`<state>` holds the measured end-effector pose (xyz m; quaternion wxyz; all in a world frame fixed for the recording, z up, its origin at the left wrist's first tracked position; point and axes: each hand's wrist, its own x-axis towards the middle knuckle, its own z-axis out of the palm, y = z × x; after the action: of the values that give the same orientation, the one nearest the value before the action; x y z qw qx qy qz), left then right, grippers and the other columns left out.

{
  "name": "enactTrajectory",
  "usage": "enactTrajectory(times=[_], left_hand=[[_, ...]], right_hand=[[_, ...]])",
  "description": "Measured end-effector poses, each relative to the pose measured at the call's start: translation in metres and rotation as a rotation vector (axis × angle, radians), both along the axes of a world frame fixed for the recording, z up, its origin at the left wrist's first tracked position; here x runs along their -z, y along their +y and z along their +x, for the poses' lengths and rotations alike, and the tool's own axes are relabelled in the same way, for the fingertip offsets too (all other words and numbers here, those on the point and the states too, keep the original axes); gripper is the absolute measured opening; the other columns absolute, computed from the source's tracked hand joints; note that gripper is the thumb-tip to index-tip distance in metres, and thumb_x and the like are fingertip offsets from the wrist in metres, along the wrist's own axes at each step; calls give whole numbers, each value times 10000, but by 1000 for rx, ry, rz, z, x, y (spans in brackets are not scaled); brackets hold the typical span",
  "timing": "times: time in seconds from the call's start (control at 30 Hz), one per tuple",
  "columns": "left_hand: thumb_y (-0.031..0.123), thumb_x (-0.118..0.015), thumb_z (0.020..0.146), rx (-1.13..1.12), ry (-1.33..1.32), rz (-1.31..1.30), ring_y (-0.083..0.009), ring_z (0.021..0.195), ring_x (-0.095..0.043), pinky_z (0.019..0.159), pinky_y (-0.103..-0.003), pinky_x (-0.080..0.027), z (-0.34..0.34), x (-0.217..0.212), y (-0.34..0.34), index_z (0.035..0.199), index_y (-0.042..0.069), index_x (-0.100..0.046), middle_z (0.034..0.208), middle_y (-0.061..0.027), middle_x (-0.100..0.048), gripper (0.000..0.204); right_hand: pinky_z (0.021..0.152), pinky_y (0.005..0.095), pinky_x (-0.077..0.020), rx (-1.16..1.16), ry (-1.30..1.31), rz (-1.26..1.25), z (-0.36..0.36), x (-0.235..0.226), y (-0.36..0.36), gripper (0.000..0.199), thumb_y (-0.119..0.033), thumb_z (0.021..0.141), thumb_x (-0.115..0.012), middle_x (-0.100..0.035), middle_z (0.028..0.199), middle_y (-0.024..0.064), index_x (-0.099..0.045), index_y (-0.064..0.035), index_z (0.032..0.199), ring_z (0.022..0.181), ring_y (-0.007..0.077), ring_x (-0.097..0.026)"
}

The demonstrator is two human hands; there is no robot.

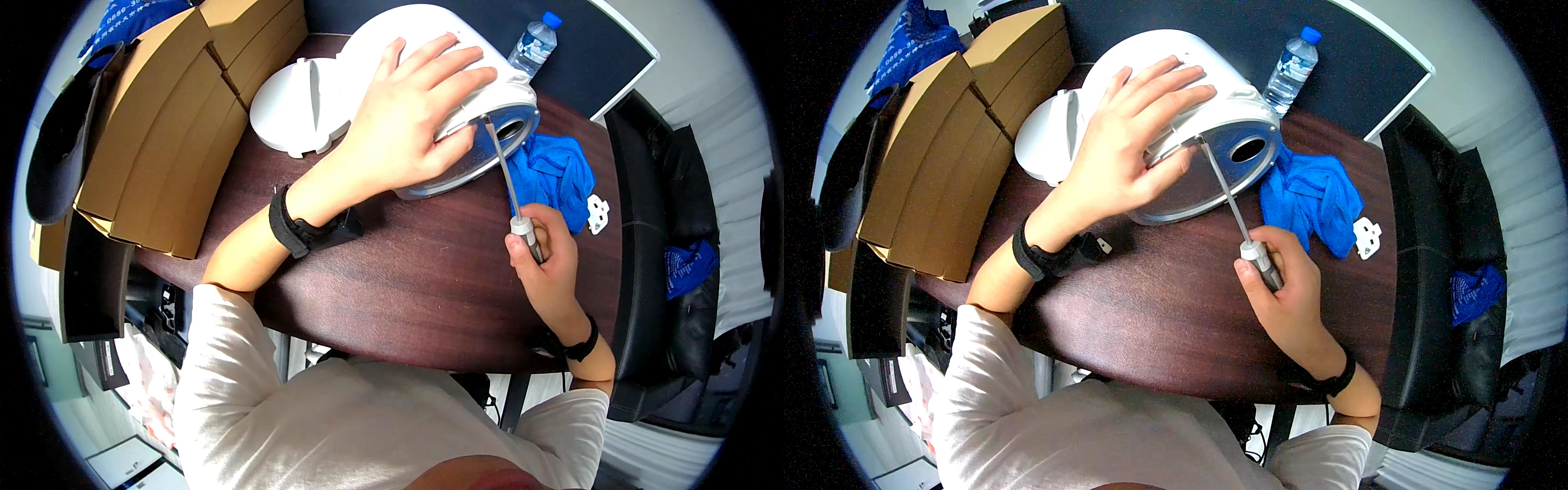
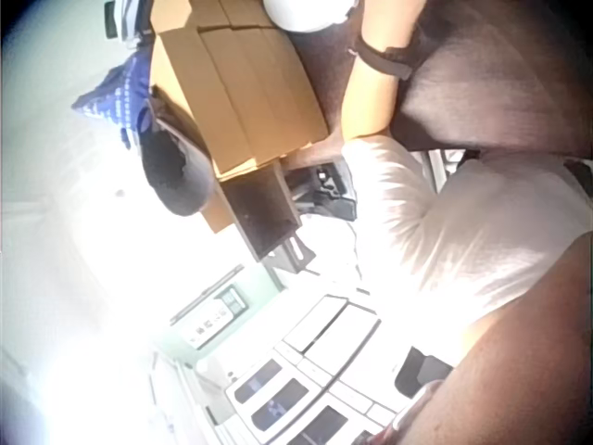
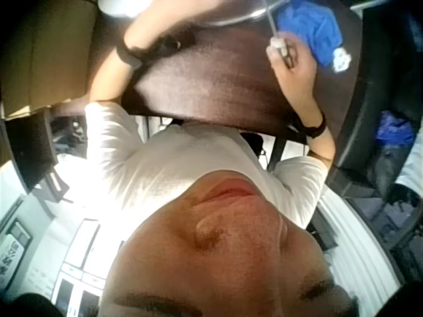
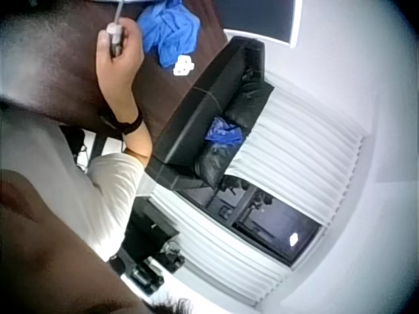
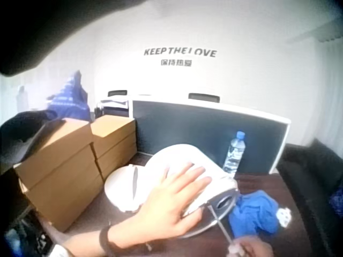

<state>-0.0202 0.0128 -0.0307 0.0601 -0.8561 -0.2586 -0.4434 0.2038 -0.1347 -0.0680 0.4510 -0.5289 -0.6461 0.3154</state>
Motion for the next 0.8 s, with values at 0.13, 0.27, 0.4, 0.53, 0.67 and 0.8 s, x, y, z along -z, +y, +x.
enactTrajectory(times=[0.13, 0.27, 0.4, 0.53, 0.67, 0.8], left_hand=[[225, -663, 775, -19, -15, 9, -366, 1384, -421, 1108, -625, -268, 3, 2, -4, 1336, 149, -581, 1428, -127, -528, 572], [215, -662, 774, -68, -10, 18, -370, 1380, -419, 1095, -638, -271, 8, 6, -11, 1351, 146, -569, 1431, -124, -523, 589], [207, -664, 773, -66, -16, 25, -371, 1380, -417, 1091, -648, -268, 9, 8, -10, 1361, 141, -561, 1437, -120, -518, 600], [203, -666, 774, -67, -13, 26, -370, 1374, -423, 1090, -648, -269, 9, 7, -11, 1362, 133, -560, 1435, -117, -520, 602], [201, -666, 774, -64, -10, 32, -371, 1371, -426, 1088, -645, -273, 9, 7, -9, 1360, 132, -561, 1436, -118, -519, 600], [202, -669, 775, -58, -17, 25, -370, 1370, -426, 1088, -641, -274, 8, 7, -11, 1357, 134, -565, 1434, -119, -520, 595]], right_hand=[[618, 237, -438, 50, -149, 28, 1, -4, -3, 267, -48, 895, -679, -627, 887, 72, -572, -11, 1137, 716, 83, -559], [611, 301, -479, 60, -384, 189, 3, -14, -8, 300, -56, 880, -689, -634, 902, 121, -587, -12, 1158, 690, 202, -612], [631, 358, -516, 95, -655, 372, 4, -22, -6, 343, -68, 857, -709, -644, 939, 154, -606, -19, 1181, 733, 299, -653], [636, 375, -531, 171, -905, 461, 11, -35, -2, 342, -71, 831, -721, -653, 971, 156, -633, -29, 1159, 766, 314, -671], [686, 331, -546, 84, -714, 348, 15, -42, 0, 366, -15, 825, -699, -670, 1024, 148, -629, -30, 1184, 811, 285, -689], [731, 310, -540, -35, -269, 113, 20, -36, -3, 375, 33, 867, -631, -688, 1043, 150, -586, -9, 1237, 877, 215, -694]])
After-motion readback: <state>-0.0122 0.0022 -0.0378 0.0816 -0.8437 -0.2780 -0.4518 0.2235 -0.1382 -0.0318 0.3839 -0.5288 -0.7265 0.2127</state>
